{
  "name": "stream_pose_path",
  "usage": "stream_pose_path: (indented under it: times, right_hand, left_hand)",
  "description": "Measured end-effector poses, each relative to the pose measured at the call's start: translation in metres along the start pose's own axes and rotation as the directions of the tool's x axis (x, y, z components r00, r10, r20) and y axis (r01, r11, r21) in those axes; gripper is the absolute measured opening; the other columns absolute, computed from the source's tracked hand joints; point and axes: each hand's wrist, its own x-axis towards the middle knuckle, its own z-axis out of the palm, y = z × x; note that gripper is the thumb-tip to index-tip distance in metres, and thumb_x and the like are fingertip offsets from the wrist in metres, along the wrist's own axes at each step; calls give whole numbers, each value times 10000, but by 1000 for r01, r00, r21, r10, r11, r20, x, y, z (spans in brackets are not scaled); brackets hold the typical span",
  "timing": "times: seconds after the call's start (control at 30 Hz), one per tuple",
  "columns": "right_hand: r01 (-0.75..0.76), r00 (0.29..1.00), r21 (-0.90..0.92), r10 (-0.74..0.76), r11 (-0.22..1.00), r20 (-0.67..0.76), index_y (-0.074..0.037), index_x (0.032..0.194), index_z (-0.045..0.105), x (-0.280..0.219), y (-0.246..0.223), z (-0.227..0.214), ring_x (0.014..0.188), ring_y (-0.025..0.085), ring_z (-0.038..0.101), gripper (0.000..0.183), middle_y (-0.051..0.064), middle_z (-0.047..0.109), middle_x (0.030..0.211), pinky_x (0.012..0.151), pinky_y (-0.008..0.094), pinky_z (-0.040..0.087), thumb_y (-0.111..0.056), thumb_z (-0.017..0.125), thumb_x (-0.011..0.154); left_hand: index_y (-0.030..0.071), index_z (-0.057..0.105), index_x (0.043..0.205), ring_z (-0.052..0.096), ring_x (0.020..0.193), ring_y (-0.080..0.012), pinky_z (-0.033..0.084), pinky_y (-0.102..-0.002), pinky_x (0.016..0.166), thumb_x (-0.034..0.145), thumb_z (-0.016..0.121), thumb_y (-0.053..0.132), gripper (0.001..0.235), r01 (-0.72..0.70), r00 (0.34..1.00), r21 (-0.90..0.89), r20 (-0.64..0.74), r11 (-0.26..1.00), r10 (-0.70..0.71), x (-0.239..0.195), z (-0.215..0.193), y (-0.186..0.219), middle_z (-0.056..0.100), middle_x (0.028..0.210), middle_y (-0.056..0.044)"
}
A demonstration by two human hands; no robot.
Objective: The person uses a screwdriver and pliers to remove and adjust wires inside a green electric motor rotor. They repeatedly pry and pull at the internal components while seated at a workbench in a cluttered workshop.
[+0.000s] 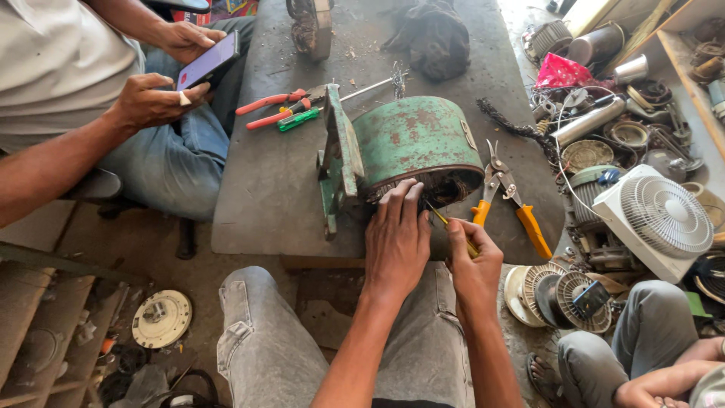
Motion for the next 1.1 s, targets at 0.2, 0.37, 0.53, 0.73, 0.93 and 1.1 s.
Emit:
stream_pose_path:
  times: [0.2,0.37,0.53,0.73,0.93,1.1]
  right_hand:
    - [379,923,-284,-382,881,45,-4,1145,747,-3,-4,2,860,134,660,248,78,767,951,762,282,527,-216,680,1033]
    - [440,876,-410,-483,799,-1,-2,1136,732,-20,-26,7,855,186,748,214,145,767,974,743,310,571,-157,686,995]
    - [456,861,-440,-509,774,-3,9,1123,728,-24,-40,11,865,208,760,193,159,765,982,748,329,583,-126,692,989]
    - [445,870,-431,-494,785,0,11,1122,725,-23,-32,9,854,192,757,204,153,765,975,741,318,580,-144,683,996]
    - [320,939,-347,-343,882,-6,-2,1132,744,-16,-24,6,851,193,717,228,143,786,949,770,317,549,-185,685,1008]
    - [423,887,-391,-461,817,-5,4,1127,734,-20,-26,7,876,192,755,220,148,776,981,773,320,572,-165,686,995]
  left_hand:
    - [43,538,1374,537,1320,-322,473,-468,1033,981,600,170,417,-2,1000,14,4,1000,2,2,-1,-1,552,1410,-121]
    - [46,534,1385,535,1325,-323,471,-467,1036,989,587,160,415,-7,1000,12,6,1000,7,2,2,1,554,1415,-118]
    - [42,528,1386,528,1328,-326,465,-473,1044,991,583,159,416,-8,1000,11,23,1000,8,3,0,3,551,1414,-123]
    - [32,530,1384,524,1330,-336,456,-478,1045,991,578,150,414,-16,1000,9,27,1000,16,3,0,4,548,1418,-132]
    - [34,529,1384,532,1327,-338,464,-478,1055,994,581,145,409,-26,999,-11,25,1000,26,3,-2,3,553,1414,-134]
    - [33,529,1380,536,1319,-336,466,-476,1045,989,585,147,412,-28,999,-9,23,1000,28,2,-2,4,555,1403,-134]
